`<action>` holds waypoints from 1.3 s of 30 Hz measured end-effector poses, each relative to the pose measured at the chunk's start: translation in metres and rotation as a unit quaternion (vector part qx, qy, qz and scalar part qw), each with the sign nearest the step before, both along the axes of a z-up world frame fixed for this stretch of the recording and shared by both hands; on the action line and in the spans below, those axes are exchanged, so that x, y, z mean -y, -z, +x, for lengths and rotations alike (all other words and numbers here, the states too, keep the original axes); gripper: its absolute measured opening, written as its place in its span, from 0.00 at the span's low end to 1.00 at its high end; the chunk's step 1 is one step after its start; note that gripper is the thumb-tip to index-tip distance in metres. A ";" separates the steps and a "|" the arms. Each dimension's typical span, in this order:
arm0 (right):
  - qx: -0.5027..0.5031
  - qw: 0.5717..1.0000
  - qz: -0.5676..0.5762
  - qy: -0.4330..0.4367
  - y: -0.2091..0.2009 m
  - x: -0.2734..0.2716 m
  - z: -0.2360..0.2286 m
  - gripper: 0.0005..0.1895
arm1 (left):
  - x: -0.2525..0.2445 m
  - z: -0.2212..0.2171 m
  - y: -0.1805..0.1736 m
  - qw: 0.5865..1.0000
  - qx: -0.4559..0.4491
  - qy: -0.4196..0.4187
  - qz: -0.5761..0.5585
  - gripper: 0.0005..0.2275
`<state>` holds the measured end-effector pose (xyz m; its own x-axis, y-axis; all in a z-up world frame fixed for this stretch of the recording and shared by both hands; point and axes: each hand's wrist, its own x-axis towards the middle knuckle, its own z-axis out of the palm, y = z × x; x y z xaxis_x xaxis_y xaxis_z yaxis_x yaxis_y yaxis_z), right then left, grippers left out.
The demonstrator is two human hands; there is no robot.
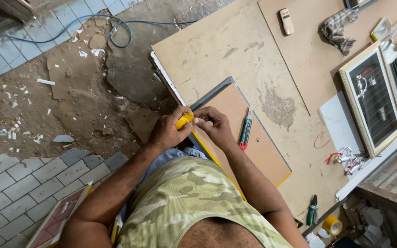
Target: The person applies yellow tape along the edges of rectangular frame boards, cuts the tape with a utility knife, and smooths it down. They repeat this process on multiple boards, stacking finished units aside.
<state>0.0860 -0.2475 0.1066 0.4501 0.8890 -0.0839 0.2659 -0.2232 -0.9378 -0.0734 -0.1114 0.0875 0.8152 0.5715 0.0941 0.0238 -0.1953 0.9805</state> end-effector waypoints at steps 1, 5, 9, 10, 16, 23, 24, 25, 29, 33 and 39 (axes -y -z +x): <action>-0.001 1.000 -0.009 0.012 0.000 0.003 0.000 0.10 | 0.001 0.002 -0.002 1.000 -0.002 0.008 0.004 0.13; 0.021 0.998 -0.031 0.043 0.006 0.010 0.003 0.07 | 0.009 0.015 0.002 0.998 -0.035 0.049 -0.017 0.15; 0.095 0.994 -0.030 0.040 0.017 0.025 0.019 0.09 | 0.023 0.017 0.019 0.993 -0.090 0.050 0.058 0.24; 0.095 0.991 -0.048 0.079 0.020 0.029 0.031 0.09 | 0.023 0.014 0.024 0.980 -0.172 0.075 0.070 0.29; 0.125 0.953 -0.126 0.246 0.041 0.039 0.137 0.09 | 0.015 -0.007 0.067 0.949 -0.294 0.069 -0.096 0.18; 0.229 0.953 -0.031 0.194 0.071 0.018 0.166 0.07 | 0.025 0.012 0.110 0.954 -0.299 0.016 0.011 0.21; 0.173 0.959 -0.054 0.219 0.072 0.016 0.168 0.08 | 0.023 0.015 0.113 0.952 -0.304 0.021 -0.017 0.20; 0.116 0.960 -0.076 0.243 0.072 0.013 0.170 0.08 | 0.020 0.017 0.116 0.950 -0.309 0.027 -0.046 0.19; 0.097 0.968 -0.064 0.221 0.075 0.007 0.177 0.08 | 0.013 0.017 0.122 0.959 -0.280 0.020 -0.044 0.16; 0.106 0.965 -0.093 0.220 0.078 0.007 0.179 0.09 | 0.011 0.015 0.122 0.953 -0.287 0.025 -0.098 0.15; 0.128 0.959 -0.119 0.222 0.071 0.001 0.179 0.10 | 0.005 0.018 0.110 0.946 -0.277 0.028 -0.166 0.14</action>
